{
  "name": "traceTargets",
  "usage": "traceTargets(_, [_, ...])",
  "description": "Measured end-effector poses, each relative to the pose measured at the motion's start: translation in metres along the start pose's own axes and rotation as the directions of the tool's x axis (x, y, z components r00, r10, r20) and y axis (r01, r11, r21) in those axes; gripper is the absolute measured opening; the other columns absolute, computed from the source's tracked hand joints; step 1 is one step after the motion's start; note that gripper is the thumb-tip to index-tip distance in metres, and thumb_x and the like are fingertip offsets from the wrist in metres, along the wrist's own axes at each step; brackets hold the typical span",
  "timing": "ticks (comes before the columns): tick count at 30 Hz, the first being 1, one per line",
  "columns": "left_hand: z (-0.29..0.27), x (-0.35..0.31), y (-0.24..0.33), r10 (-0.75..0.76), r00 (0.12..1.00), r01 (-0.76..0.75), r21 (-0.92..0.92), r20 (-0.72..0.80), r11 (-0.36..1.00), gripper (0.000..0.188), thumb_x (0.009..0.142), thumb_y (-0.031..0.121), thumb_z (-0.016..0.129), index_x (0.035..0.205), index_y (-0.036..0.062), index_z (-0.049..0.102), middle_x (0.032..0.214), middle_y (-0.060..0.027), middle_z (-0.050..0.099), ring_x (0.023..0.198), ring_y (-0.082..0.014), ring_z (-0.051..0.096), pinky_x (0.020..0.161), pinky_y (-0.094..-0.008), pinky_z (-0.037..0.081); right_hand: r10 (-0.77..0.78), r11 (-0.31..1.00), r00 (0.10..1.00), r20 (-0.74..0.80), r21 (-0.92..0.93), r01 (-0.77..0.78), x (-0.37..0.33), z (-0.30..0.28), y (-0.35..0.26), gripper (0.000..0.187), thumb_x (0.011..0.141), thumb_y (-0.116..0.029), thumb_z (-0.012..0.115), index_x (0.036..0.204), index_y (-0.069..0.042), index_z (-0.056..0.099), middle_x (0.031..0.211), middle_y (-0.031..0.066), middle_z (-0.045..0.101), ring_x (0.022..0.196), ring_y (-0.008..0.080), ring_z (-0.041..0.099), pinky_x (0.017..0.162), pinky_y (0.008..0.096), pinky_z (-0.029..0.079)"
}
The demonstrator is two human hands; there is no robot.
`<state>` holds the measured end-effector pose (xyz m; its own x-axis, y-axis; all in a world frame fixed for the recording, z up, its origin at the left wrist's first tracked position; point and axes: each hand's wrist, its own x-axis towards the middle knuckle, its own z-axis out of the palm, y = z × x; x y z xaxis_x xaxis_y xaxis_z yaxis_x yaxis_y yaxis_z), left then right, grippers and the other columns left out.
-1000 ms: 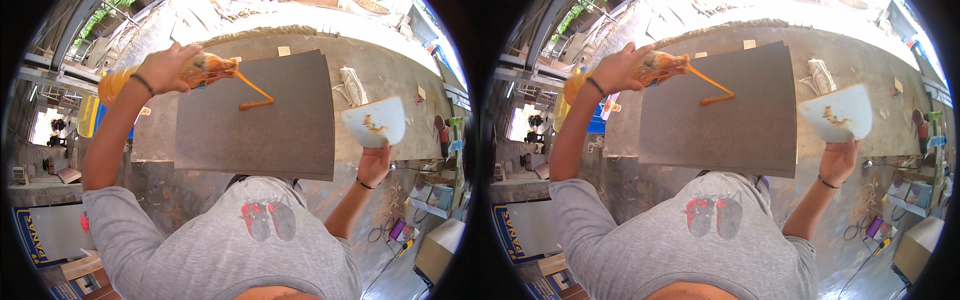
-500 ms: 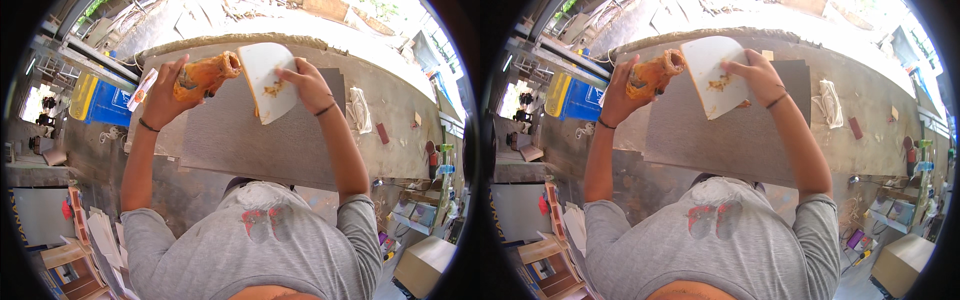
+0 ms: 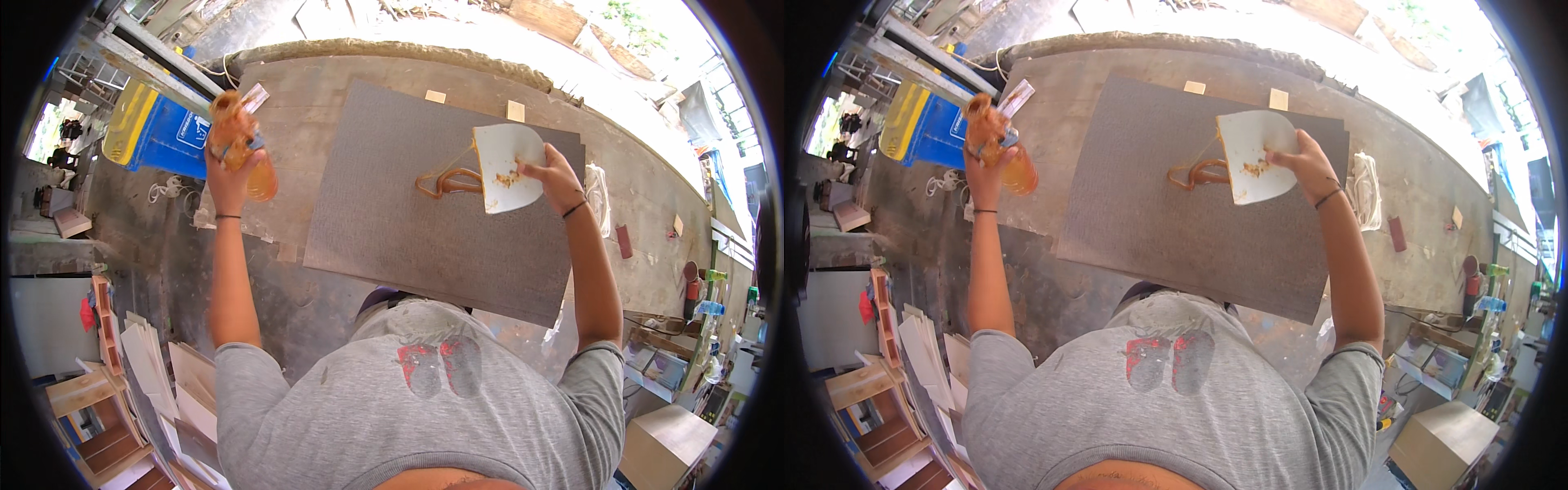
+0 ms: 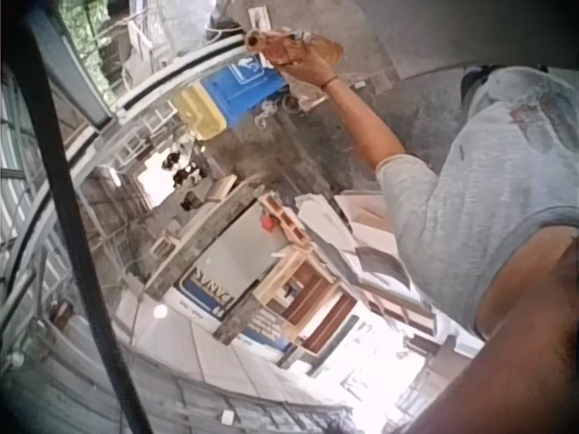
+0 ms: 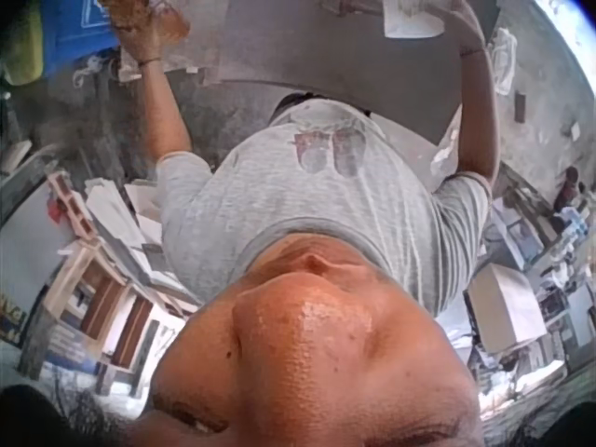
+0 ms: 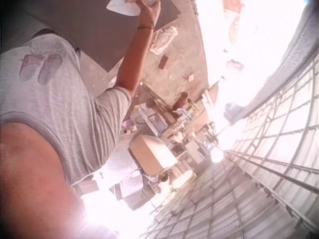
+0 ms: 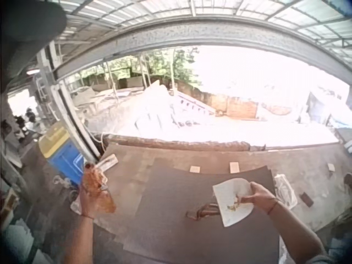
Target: The person pours adhesive from a bottle onto a dark wood sheet, spreads it evenly across the surface using a plastic spreader, and then uses a blue block to smooth the surface.
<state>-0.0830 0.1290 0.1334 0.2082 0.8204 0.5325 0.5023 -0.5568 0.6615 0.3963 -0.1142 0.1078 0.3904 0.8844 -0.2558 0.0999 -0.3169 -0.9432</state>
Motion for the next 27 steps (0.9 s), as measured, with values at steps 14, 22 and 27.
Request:
traceTargets(14, [0.003, -0.071, -0.096, -0.277, 0.940, 0.247, -0.164, -0.200, 0.955, 0.088, 0.068, 0.031, 0.083, 0.133, -0.0012, 0.033, 0.126, -0.0137, 0.048, 0.115, -0.0235, 0.050, 0.096, -0.0348, 0.040, 0.109, 0.934, 0.980, 0.168, 0.321, -0.159, -0.019, 0.021, -0.005, 0.046, 0.076, -0.001, 0.070, 0.116, 0.003, 0.048, 0.102, 0.0120, 0.061, 0.096, 0.0208, 0.062, 0.086, 0.0344, 0.049])
traceTargets(22, [0.019, -0.067, -0.096, -0.282, 0.920, 0.264, -0.102, -0.274, 0.959, 0.080, 0.070, 0.032, 0.081, 0.128, -0.0014, 0.038, 0.123, -0.0140, 0.049, 0.111, -0.0233, 0.051, 0.096, -0.0355, 0.040, 0.108, 0.870, 0.950, 0.293, 0.435, -0.233, -0.018, 0.008, -0.001, 0.050, 0.081, -0.002, 0.064, 0.125, 0.003, 0.042, 0.115, 0.0143, 0.057, 0.107, 0.0223, 0.057, 0.092, 0.0363, 0.046])
traceTargets(27, [0.011, -0.073, -0.105, -0.341, 0.901, 0.327, -0.099, -0.267, 0.940, 0.075, 0.071, 0.035, 0.080, 0.125, -0.0012, 0.043, 0.118, -0.0142, 0.053, 0.106, -0.0230, 0.054, 0.092, -0.0360, 0.042, 0.061, 0.892, 0.960, 0.273, 0.416, -0.175, -0.025, 0.008, 0.009, 0.053, 0.080, 0.000, 0.064, 0.127, 0.003, 0.041, 0.117, 0.0142, 0.057, 0.111, 0.0224, 0.054, 0.098, 0.0371, 0.041])
